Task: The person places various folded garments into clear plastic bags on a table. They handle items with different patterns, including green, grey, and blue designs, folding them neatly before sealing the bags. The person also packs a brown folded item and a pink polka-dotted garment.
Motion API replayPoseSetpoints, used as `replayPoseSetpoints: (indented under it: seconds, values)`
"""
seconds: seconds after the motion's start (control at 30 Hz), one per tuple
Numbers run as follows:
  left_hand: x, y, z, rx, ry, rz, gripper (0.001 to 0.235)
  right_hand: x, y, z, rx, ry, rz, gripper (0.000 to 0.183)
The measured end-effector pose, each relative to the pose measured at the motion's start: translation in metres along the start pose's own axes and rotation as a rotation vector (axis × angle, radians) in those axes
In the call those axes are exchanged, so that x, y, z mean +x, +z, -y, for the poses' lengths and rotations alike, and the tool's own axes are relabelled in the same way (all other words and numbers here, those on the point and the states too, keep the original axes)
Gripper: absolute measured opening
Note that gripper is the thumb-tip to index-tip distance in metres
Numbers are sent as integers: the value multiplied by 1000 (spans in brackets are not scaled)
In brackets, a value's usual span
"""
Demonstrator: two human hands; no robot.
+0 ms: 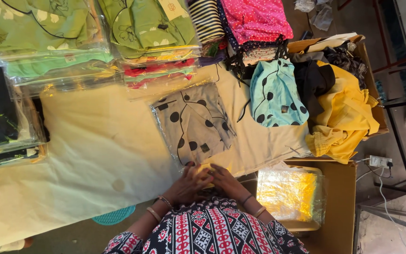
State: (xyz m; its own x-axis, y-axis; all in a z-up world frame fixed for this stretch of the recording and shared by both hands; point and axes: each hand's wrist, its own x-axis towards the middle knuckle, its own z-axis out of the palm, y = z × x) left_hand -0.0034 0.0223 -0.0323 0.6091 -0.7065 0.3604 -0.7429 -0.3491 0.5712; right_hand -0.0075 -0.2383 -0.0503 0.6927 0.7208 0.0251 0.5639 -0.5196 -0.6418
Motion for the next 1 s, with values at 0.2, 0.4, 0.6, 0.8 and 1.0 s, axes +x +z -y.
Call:
replayPoseSetpoints:
  seconds: [0.2, 0.4, 0.6, 0.8, 1.0]
  values:
    - [-17, 37, 17, 199, 24, 44, 27, 13, 8, -6, -9, 112, -201, 38]
    - [2, -12, 5, 168, -9, -214, 27, 7, 93, -74, 62, 87, -418, 37]
    - [3, -25, -13, 210, 75, -211, 28, 74, 59, -69, 193, 530, -447, 18]
    - [-9, -17, -11, 203, 60, -93, 27, 135, -5, -17, 437, 374, -765, 61]
    - [-17, 5, 2, 102, -118, -130, 44, 85, -17, 7, -80, 321, -535, 72]
